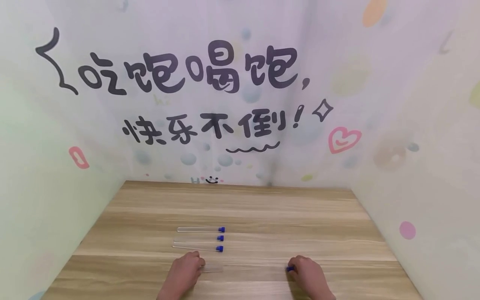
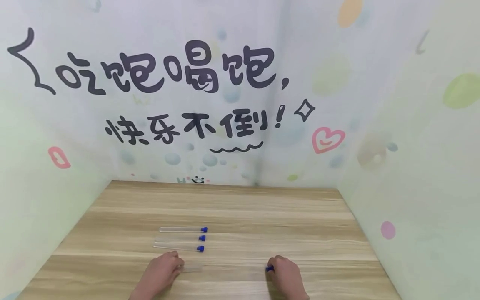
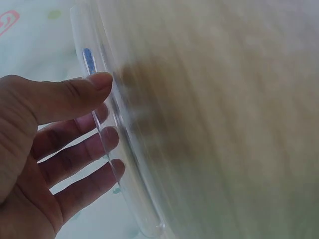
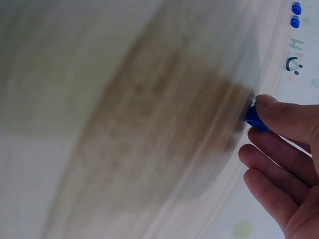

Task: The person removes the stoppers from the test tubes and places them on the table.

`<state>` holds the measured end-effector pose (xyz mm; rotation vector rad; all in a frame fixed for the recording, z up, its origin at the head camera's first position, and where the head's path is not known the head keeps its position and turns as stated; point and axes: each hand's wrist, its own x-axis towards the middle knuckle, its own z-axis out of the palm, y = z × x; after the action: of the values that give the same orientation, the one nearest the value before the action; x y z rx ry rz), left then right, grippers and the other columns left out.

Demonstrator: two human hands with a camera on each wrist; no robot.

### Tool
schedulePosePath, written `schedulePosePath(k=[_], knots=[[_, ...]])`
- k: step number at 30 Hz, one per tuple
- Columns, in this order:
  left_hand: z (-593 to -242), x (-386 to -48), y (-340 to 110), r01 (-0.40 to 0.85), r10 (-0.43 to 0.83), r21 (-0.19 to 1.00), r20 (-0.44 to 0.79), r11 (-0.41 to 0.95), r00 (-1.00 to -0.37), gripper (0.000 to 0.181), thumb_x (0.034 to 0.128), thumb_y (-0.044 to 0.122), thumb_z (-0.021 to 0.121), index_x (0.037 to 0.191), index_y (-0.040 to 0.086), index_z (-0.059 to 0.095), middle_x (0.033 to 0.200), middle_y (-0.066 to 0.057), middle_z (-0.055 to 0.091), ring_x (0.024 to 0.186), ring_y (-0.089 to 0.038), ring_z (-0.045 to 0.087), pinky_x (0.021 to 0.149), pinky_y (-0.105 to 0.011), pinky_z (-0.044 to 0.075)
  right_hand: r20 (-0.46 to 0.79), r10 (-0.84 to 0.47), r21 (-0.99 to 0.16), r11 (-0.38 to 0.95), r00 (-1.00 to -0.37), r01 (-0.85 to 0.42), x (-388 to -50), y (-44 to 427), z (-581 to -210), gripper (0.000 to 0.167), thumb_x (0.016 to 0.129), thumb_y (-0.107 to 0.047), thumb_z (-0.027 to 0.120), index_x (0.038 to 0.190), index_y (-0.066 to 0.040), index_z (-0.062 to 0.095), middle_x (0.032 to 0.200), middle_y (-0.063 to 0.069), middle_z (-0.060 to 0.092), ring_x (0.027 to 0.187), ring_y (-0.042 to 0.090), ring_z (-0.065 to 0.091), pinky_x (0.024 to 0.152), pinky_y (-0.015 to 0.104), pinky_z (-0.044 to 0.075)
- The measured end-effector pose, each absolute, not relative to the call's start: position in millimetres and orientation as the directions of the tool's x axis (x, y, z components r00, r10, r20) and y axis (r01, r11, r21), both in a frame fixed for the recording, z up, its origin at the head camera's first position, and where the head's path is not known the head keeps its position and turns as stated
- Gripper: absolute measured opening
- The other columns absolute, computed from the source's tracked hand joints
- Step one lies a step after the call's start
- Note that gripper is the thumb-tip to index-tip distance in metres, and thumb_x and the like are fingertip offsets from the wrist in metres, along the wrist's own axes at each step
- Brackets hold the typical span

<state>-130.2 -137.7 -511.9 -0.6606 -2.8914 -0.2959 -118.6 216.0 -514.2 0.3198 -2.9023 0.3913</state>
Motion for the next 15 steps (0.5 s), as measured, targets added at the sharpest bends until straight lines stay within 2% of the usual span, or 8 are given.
schedulePosePath(k=[9, 15], knots=[[-511.5, -133.2, -139.3, 0.410, 0.392, 0.209, 0.123, 0.888, -0.912, 0.013, 0.0681, 0.006, 0.078, 0.075, 0.014, 0.071, 0.070, 0.006, 0.055, 0.065, -0.012, 0.057, 0.053, -0.027, 0.046, 0.173, -0.184, -0.237, 0.946, -0.967, -0.222, -119.8, 216.6, -512.3, 0.015, 0.068, -0.006, 0.078, 0.075, -0.015, 0.068, 0.071, -0.004, 0.064, 0.064, 0.012, 0.061, 0.057, 0.028, 0.050], [-513.9, -131.0, -138.7, 0.438, 0.405, 0.194, 0.186, 0.878, -0.895, 0.014, 0.0663, 0.006, 0.078, 0.071, 0.014, 0.067, 0.069, 0.007, 0.054, 0.063, -0.013, 0.055, 0.053, -0.028, 0.043, 0.155, -0.193, -0.235, 0.946, -0.969, -0.225, -120.7, 218.3, -514.0, 0.017, 0.067, -0.005, 0.079, 0.076, -0.014, 0.068, 0.070, -0.006, 0.061, 0.062, 0.009, 0.057, 0.056, 0.027, 0.049]])
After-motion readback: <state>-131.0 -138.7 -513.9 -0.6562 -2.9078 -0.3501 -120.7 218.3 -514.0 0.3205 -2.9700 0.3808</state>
